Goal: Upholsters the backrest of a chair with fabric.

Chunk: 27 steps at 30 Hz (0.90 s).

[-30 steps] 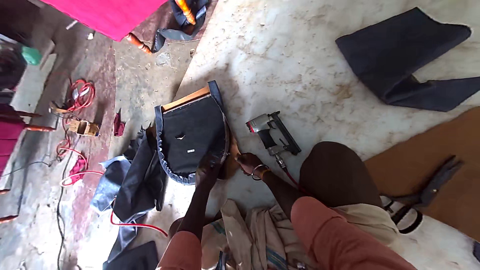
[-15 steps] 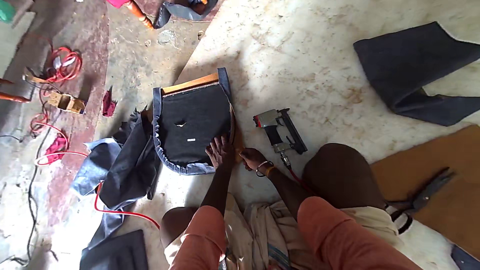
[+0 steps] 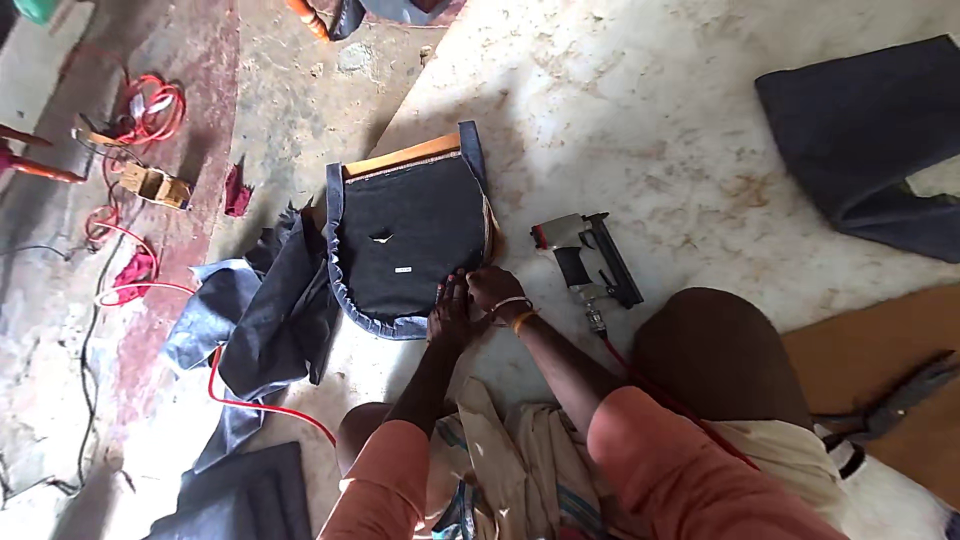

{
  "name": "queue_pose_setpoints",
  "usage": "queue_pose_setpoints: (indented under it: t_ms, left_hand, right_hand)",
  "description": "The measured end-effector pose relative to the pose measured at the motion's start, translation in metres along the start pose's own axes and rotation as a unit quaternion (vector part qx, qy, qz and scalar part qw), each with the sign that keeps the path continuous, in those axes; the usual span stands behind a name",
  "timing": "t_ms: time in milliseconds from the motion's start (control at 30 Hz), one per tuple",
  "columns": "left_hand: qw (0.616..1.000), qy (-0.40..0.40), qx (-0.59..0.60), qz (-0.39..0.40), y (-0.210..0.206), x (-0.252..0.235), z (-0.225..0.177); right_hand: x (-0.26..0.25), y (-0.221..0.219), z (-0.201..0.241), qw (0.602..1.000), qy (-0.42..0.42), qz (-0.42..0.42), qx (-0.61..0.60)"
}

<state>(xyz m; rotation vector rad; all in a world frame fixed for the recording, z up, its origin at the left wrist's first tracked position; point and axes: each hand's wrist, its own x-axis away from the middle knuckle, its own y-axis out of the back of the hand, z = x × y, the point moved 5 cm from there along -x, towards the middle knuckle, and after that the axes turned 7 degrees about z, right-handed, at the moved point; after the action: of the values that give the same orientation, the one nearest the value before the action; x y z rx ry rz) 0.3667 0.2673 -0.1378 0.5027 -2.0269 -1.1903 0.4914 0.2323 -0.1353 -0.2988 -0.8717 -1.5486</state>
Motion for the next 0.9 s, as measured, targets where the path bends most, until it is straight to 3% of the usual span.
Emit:
queue_pose_setpoints:
  t_ms: [133, 167, 200, 267, 333, 367, 400, 467, 600, 733, 800, 900]
  left_hand:
    - [0.994, 0.083, 0.006, -0.069, 0.013, -0.011, -0.014]
    - [0.993, 0.114, 0.01, -0.036, 0.026, -0.008, -0.028]
    - [0.985, 0.163, 0.038, 0.049, 0.049, -0.002, -0.05]
    - [0.971, 0.204, 0.076, 0.098, 0.072, 0.001, -0.069]
    - [0.981, 0.172, 0.075, 0.044, 0.051, -0.005, -0.046]
    - [0.989, 0.126, 0.047, -0.064, 0.027, -0.012, -0.021]
    - [0.988, 0.108, 0.045, -0.097, 0.015, -0.02, -0.006]
    - [0.991, 0.099, 0.036, -0.086, 0.009, -0.03, 0.003]
    - [0.993, 0.104, -0.003, -0.057, 0.02, -0.033, 0.004]
    - [0.996, 0.07, -0.033, -0.049, 0.023, -0.04, 0.01]
    - [0.996, 0.059, -0.04, -0.057, 0.016, -0.042, 0.015]
    - [0.996, 0.044, -0.027, -0.067, 0.012, -0.048, 0.015]
  right_hand:
    - [-0.01, 0.0, 0.015, 0.995, -0.029, 0.016, 0.09]
    - [-0.011, 0.002, 0.015, 0.995, -0.013, 0.022, 0.101]
    - [-0.012, 0.005, 0.014, 0.995, 0.017, 0.025, 0.094]
    - [-0.007, 0.022, 0.009, 0.996, 0.083, -0.011, 0.028]
    - [0.012, 0.055, -0.012, 0.989, 0.078, -0.128, 0.005]
    - [0.024, 0.069, -0.031, 0.979, 0.051, -0.193, 0.033]
    - [0.034, 0.079, -0.053, 0.965, 0.027, -0.254, 0.06]
    - [0.047, 0.082, -0.094, 0.939, -0.004, -0.325, 0.115]
    - [0.039, 0.069, -0.117, 0.921, -0.06, -0.34, 0.18]
    - [0.041, 0.076, -0.12, 0.932, -0.134, -0.283, 0.185]
    - [0.054, 0.086, -0.106, 0.946, -0.152, -0.269, 0.095]
    - [0.079, 0.095, -0.086, 0.949, -0.08, -0.287, -0.106]
